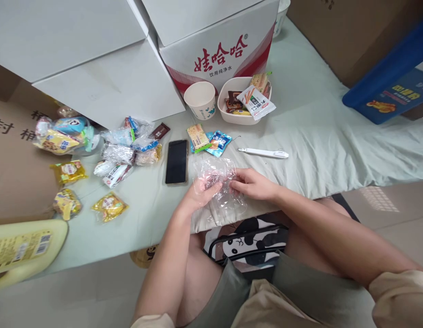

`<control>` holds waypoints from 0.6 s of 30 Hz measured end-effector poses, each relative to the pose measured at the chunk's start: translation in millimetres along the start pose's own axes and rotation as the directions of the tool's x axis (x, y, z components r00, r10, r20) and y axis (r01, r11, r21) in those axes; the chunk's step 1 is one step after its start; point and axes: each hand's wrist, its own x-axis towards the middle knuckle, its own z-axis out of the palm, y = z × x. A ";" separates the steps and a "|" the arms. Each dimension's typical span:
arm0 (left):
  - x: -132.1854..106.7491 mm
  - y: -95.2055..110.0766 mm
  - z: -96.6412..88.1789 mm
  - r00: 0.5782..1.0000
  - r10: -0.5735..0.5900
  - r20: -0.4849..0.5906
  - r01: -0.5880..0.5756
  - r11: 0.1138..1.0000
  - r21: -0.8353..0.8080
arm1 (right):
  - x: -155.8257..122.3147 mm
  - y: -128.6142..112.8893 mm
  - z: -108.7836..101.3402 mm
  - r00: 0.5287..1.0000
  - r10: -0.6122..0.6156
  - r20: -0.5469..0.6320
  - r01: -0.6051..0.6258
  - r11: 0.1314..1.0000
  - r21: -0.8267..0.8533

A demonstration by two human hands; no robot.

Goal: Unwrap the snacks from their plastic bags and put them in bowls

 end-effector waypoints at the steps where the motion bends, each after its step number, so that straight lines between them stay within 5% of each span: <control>1: 0.2 0.4 -0.1 1.000 -0.017 -0.015 0.017 1.000 -0.020 | 0.2 -0.4 0.0 1.000 0.013 -0.007 -0.013 1.000 0.024; 6: 0.6 4.0 -5.1 0.981 -0.139 -0.135 0.101 0.961 -0.258 | -0.5 -5.2 -3.7 0.988 0.135 -0.078 -0.113 0.964 0.240; 12: 1.6 12.7 -16.1 0.959 -0.136 -0.250 -0.001 0.876 -0.482 | -1.2 -6.6 -8.0 0.973 0.116 -0.198 -0.012 0.886 0.463; 18: 2.5 11.8 -21.7 0.955 -0.107 -0.277 -0.056 0.851 -0.522 | 2.9 -3.8 -8.8 0.968 0.137 -0.212 0.027 0.777 0.629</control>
